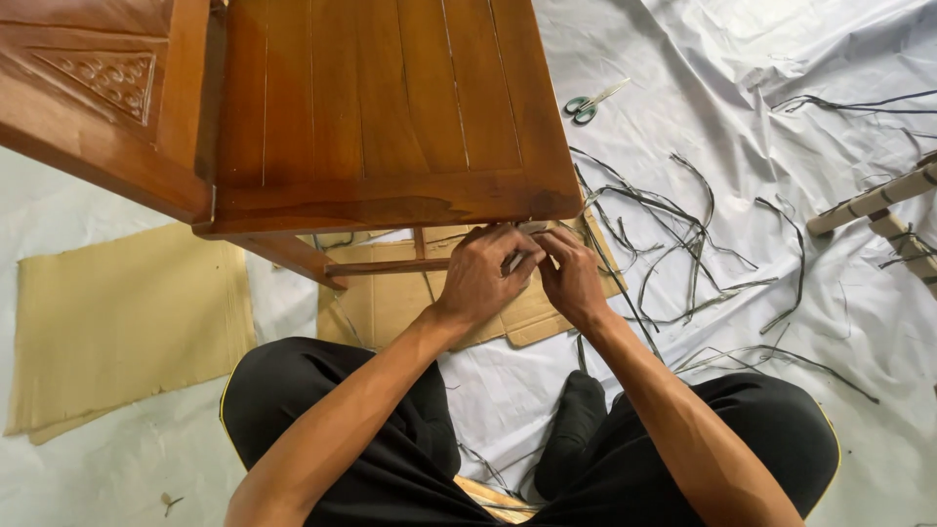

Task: The person wraps protective strips around the leg of a wooden chair.

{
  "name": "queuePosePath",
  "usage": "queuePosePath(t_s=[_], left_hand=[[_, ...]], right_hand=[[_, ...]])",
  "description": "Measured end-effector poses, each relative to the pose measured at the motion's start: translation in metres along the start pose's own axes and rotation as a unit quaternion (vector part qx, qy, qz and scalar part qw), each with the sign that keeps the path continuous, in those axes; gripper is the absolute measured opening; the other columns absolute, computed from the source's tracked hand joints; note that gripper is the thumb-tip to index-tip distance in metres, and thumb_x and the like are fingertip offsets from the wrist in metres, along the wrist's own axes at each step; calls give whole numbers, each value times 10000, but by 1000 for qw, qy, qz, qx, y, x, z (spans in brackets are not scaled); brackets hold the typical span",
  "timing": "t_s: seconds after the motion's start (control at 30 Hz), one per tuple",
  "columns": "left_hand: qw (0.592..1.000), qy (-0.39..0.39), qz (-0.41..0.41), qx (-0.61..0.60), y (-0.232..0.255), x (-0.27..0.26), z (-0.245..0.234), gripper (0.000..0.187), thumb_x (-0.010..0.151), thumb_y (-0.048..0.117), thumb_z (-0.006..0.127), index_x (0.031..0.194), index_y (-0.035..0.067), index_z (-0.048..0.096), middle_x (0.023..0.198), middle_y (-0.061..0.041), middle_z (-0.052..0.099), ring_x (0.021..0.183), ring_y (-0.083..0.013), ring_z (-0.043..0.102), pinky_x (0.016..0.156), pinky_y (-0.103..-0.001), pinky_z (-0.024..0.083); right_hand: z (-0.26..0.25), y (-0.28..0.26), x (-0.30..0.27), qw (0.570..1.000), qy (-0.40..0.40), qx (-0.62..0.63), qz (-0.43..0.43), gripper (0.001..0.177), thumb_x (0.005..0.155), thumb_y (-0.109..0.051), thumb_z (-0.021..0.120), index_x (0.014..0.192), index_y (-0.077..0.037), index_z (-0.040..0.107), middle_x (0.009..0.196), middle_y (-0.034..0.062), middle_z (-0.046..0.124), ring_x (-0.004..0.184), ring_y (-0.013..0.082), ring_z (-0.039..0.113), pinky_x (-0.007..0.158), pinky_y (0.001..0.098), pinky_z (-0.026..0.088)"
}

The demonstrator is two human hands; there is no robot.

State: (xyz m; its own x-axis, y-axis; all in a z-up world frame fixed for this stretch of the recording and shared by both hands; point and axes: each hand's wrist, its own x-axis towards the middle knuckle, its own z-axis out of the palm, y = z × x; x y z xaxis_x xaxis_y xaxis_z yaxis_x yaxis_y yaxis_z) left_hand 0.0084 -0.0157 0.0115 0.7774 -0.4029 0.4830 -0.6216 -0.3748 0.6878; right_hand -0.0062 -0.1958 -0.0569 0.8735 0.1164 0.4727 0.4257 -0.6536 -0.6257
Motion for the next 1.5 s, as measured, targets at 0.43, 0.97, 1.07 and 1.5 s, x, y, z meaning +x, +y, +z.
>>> queuePosePath(t_s=[0.43,0.97,1.07,1.5], left_hand=[[997,-12,-33,65,-30,-10,21,304,902,57,584,1198,78,650,1150,-181,645,861,-365,700,718,-458,576],[966,-15,-259,-5,-53,-16,46,312,964,341,603,942,56,727,901,-158,745,796,-373,714,688,-463,539],[954,-14,-294,-52,-63,-19,52,344,975,388,609,940,72,739,861,-137,753,786,-349,731,688,-435,548],[963,-31,-264,48,-57,-12,42,275,953,315,616,872,78,729,835,-165,744,769,-392,697,671,-489,529]], right_hand=[[-17,-31,6,999,-26,9,42,177,921,22,687,1083,-15,749,1086,130,723,957,311,711,818,394,576],[-3,-22,-2,990,0,-135,-47,117,926,-31,723,1019,-13,655,977,108,706,940,307,675,785,419,548],[-2,-22,-1,988,9,-125,-84,139,904,-7,720,1021,-10,643,1002,103,709,953,308,671,802,413,553],[3,-21,-2,980,-24,-182,-78,159,920,-27,694,1032,20,592,1030,166,661,1014,357,645,807,437,548]])
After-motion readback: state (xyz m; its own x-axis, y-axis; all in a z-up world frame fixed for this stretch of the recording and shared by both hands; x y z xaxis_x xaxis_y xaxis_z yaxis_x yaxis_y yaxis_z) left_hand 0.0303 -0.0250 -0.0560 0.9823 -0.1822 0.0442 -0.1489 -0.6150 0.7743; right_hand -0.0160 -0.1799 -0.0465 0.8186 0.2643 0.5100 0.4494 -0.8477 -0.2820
